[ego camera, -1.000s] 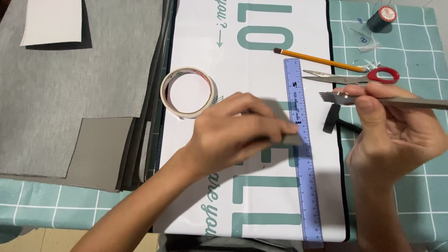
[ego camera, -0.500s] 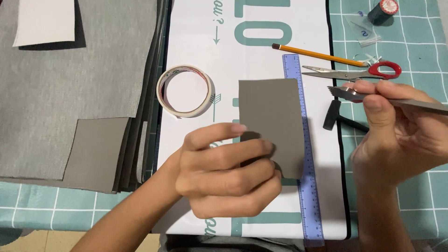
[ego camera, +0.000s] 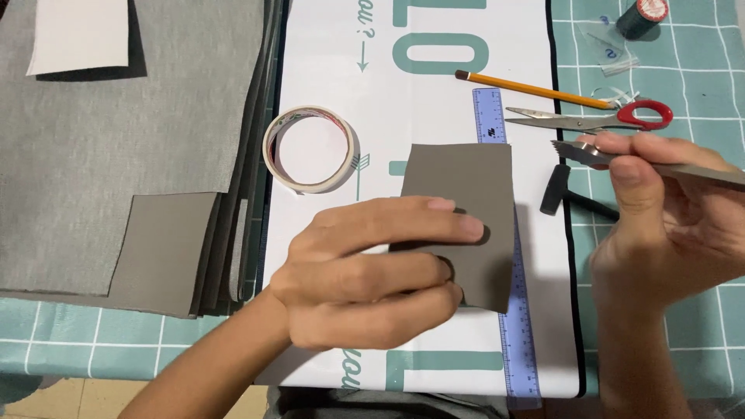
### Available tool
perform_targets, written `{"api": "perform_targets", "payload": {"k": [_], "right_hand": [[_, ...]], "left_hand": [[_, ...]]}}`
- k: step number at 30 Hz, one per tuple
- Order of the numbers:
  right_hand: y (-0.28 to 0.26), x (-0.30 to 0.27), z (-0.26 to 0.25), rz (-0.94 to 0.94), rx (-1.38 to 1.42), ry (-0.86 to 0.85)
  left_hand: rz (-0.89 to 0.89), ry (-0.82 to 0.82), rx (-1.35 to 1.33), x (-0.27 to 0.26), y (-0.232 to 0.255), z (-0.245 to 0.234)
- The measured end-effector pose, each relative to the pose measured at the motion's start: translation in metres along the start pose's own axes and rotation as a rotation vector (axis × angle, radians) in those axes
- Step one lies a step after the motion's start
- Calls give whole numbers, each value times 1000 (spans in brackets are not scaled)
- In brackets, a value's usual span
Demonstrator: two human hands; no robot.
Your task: Using a multi-prong stitching chisel and a hammer to create holes in a leather piece on a workbench, followed by some trimming with a craft knife.
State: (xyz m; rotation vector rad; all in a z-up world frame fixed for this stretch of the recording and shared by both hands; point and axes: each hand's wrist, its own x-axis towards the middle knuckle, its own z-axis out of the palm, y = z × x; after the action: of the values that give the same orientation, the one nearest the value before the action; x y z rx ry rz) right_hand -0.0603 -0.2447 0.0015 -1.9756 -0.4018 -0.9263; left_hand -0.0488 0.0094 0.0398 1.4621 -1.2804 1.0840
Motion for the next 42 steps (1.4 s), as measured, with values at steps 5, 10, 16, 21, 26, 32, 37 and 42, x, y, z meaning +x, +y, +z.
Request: {"api": "perform_targets", "payload": {"k": [5,10,16,21,26,32,37,42], "right_hand": [[-5,5,-2,-24,-31,-76],[0,5,3,14,21,-46],[-25,17,26,391,70,-392],[-27,11,35,650,162,-497],[-24,9,23,555,145,-531],[-20,-5,31,649,176,-401],[-24,-12,36,589,125,-361],[-23,-15,37,511,58,-389]], "left_hand": [[-652,-201,-297,5,-11,7],[-1253,-663,-206,-28,-32,19],[-904,-752,214,-46,-36,18],[-718,-1089,212,-33,-10,2],[-373,-1068,556,-41,48,13],[-370,-936,611,-69,68,23],[-418,-953,565,-69,67,26],[-446,-958,559,-71,65,26]]}}
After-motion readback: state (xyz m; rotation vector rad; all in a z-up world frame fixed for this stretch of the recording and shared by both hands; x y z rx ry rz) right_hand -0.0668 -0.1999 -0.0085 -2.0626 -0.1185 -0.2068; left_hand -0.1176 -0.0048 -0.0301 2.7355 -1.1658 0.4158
